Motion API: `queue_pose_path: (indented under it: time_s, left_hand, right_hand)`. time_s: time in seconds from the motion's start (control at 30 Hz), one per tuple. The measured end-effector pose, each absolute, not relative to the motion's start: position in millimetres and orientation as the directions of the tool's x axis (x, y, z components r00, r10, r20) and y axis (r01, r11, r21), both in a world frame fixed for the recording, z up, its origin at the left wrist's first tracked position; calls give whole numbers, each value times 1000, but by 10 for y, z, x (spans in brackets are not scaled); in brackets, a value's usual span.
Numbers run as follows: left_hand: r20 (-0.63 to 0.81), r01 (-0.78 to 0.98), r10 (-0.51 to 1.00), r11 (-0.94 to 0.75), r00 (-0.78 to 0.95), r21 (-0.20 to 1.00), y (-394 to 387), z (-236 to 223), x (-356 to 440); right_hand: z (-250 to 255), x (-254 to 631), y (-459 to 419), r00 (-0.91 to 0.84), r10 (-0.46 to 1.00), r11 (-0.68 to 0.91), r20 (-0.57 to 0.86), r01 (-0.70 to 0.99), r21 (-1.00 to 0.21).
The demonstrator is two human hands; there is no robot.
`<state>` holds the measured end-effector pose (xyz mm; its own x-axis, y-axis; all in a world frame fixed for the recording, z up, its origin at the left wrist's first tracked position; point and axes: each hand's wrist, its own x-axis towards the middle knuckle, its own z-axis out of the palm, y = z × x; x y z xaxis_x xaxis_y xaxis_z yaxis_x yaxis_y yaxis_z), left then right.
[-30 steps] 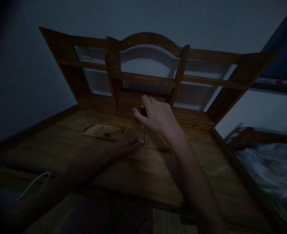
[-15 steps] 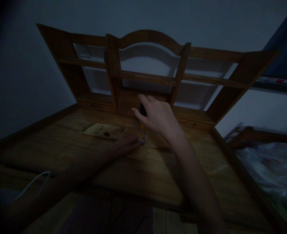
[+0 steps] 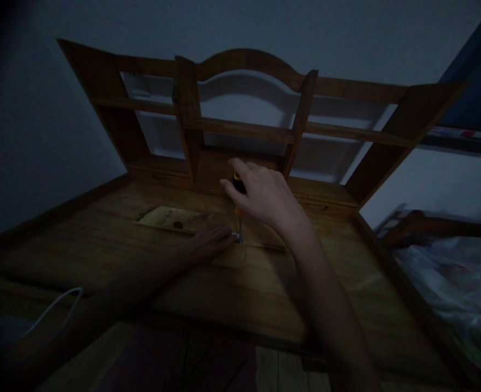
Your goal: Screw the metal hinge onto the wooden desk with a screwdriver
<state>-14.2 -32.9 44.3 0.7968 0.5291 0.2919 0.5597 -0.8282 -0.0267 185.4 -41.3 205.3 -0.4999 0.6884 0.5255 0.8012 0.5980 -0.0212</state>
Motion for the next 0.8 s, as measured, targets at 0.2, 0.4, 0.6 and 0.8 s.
queue_pose_path:
  time_s: [0.2,0.4,0.6,0.8]
  left_hand:
    - [282,545,527,-838,801,18,-232,322,-111]
    - [299,546,521,-838,799,2,-223,311,-113]
    - [274,554,535,-832,799,7,-253,351,-110]
    - [286,546,550,-832,785,99,-184,268,-103]
  right_hand:
    - [2089,1872,-434,-533,660,633,529,774,-10]
    - [2071,1871,-401,-511,674,585,533,810,37]
    - [2074,1875,-415,-489,695,554,526,832,42]
    - [2089,1879,-419,-504,688,568,522,822,45]
